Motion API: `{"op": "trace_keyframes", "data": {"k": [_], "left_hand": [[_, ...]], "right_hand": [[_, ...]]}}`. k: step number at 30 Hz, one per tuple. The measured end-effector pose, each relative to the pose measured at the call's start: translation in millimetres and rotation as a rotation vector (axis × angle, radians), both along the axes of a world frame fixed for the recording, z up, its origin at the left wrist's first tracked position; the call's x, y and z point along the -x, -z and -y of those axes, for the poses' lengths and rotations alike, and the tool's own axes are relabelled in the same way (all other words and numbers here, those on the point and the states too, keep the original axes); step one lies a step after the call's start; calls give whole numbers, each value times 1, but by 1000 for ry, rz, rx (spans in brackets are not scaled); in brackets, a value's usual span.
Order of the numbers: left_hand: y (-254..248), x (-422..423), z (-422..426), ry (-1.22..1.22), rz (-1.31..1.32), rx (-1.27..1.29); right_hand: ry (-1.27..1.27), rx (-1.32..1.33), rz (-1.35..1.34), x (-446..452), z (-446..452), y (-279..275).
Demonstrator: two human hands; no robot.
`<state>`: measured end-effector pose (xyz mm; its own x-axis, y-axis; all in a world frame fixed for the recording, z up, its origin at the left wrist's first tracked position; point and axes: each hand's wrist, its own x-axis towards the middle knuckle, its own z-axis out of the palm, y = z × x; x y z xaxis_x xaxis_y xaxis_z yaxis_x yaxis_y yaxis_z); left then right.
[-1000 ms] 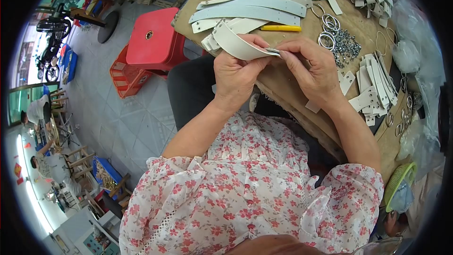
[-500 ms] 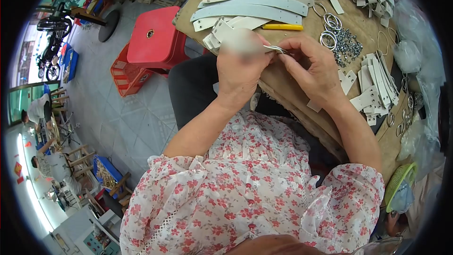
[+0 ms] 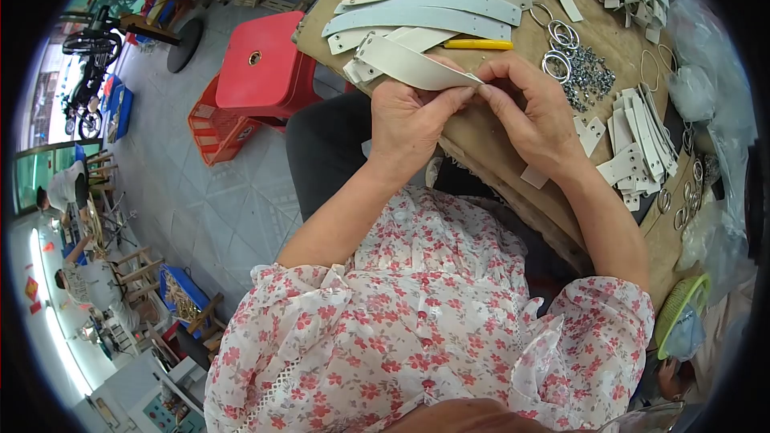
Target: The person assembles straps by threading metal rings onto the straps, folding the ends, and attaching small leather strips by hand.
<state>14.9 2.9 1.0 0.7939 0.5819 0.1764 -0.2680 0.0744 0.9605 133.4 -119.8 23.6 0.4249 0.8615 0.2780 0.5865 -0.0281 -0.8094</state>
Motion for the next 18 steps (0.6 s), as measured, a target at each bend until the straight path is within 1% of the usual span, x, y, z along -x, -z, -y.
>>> {"op": "trace_keyframes", "data": {"k": [1, 3, 4, 6, 16, 18], "left_hand": [[-2, -1, 1, 0, 1, -1], [-7, -1, 2, -19, -24, 125], [-6, -1, 1, -20, -24, 126], [-4, 0, -3, 30, -48, 5], [-5, -2, -5, -8, -157, -142], [-5, -3, -4, -15, -139, -129]], "right_hand": [[0, -1, 1, 0, 0, 1], [-5, -22, -37, -1, -1, 2], [-6, -21, -36, -1, -1, 3], [7, -21, -18, -2, -2, 3], [17, -9, -29, -3, -2, 6], [33, -1, -91, -2, -2, 6]]}}
